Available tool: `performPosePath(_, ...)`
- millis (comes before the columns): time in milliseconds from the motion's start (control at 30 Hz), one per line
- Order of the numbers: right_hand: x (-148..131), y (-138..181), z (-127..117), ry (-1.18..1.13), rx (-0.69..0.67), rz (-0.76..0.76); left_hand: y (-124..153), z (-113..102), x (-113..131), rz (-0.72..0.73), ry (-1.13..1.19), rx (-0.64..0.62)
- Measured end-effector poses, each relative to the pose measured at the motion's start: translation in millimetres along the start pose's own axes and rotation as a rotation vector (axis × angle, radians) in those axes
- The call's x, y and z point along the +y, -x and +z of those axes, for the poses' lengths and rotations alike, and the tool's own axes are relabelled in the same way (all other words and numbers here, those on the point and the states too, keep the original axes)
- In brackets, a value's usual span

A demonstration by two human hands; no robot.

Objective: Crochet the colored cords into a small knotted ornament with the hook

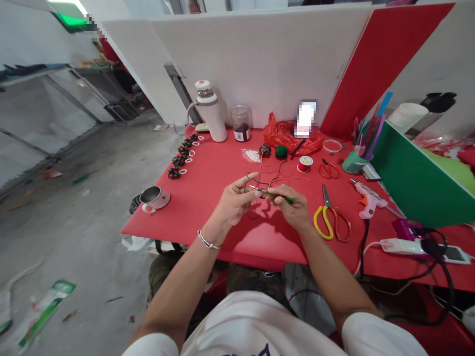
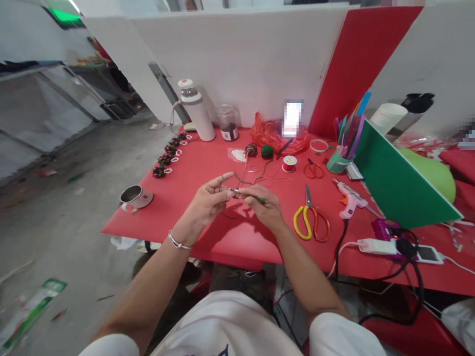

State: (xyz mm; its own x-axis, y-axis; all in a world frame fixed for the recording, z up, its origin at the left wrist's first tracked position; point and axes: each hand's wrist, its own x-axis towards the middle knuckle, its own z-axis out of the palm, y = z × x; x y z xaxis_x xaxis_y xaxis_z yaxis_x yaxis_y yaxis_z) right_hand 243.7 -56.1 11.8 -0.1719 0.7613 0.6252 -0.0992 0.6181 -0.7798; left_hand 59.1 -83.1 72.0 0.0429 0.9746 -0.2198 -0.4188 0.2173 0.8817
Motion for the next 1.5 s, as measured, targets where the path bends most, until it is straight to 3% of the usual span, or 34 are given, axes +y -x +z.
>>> performPosePath(200, -1, -4, -5, -0.028, -0.066, 0.029, 3, -22, 18, -0.062, -0.111, -0.059)
performPosePath(700, -5, -7, -9, -0.087, -0.132, 0.016, -4, -43, 29, -0.123, -0.129, -0.193)
performPosePath(900, -1, 1, -2, -0.315, -0.092, 0.342, -5, -36, 19, -0.088, -0.15, -0.167)
performPosePath(1000, 1, 4, 6, -0.325, -0.082, 0.389, -6, -23, 7, 0.033, -0.165, -0.072)
performPosePath(1233, -6, 2, 10, 0.276, 0.013, -0.16, -6, -8, -7, 0.136, -0.159, 0.076)
performPosePath(1400, -3, 6, 14, 0.41, 0.014, -0.389, -3, -1, -15, 0.192, -0.13, 0.137)
performPosePath(1500, -4, 7, 15, 0.416, 0.039, -0.468, -2, 3, -16, 0.138, -0.022, 0.089)
